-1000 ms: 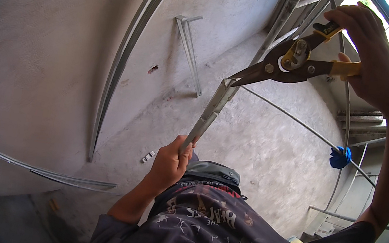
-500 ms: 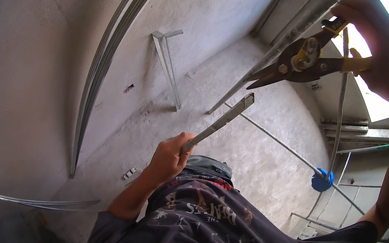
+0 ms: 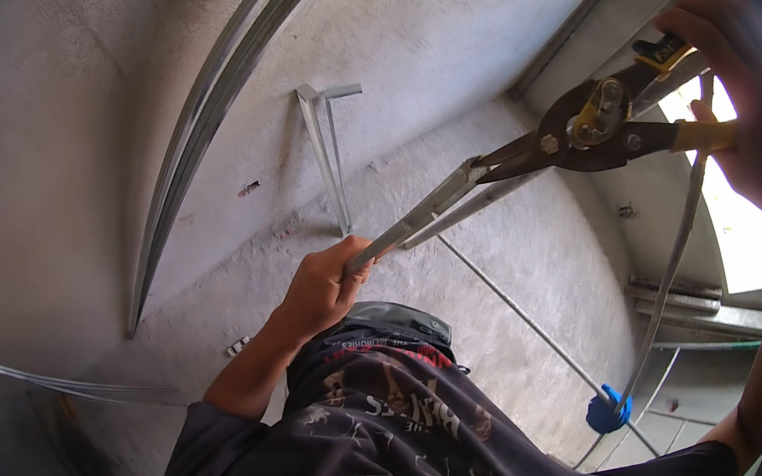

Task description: The person retrieves a tape measure and a bag, then uses tin snips to cut several metal channels into shorter pieces. The cut pieces are placed on the floor.

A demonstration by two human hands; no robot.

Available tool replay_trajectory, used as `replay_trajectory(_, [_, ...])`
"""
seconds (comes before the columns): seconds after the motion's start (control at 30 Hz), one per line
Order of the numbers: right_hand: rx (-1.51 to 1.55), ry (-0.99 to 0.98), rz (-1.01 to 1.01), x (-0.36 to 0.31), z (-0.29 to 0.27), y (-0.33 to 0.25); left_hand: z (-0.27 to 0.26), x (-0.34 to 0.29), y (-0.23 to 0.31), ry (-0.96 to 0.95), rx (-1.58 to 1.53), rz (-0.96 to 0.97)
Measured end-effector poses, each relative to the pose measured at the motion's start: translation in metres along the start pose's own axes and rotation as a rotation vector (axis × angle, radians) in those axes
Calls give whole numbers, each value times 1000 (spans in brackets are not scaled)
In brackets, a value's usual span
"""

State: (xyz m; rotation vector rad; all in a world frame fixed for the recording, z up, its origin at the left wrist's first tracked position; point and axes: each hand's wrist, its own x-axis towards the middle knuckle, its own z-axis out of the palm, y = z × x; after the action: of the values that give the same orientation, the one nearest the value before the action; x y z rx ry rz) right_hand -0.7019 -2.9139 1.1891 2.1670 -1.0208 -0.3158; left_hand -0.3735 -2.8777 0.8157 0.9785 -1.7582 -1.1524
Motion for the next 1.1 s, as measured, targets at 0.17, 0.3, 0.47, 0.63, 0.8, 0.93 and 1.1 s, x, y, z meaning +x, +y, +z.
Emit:
replay_trajectory(0.17, [-11, 27, -25, -3, 12, 27, 26, 9, 10, 67, -20, 16])
replay_trajectory(0.3, [-22, 42, -41, -3, 22, 40, 43, 17, 22, 103, -29, 40])
replay_trajectory(0.47, [-37, 56, -55, 2, 30, 48, 49, 17, 16, 97, -13, 3])
replay_trajectory(0.63, [-47, 55, -54, 17, 37, 44, 46, 24, 14, 105, -52, 41])
replay_trajectory(0.8, [-52, 39, -39, 40, 52, 27, 28, 37, -11, 167, -30, -14])
replay_trajectory(0.93, [-63, -23, 18, 50, 68, -20, 14, 61, -48, 213, -145, -133])
replay_trajectory(1.1, [139, -116, 286, 66, 110, -137, -26, 84, -105, 372, -137, -243])
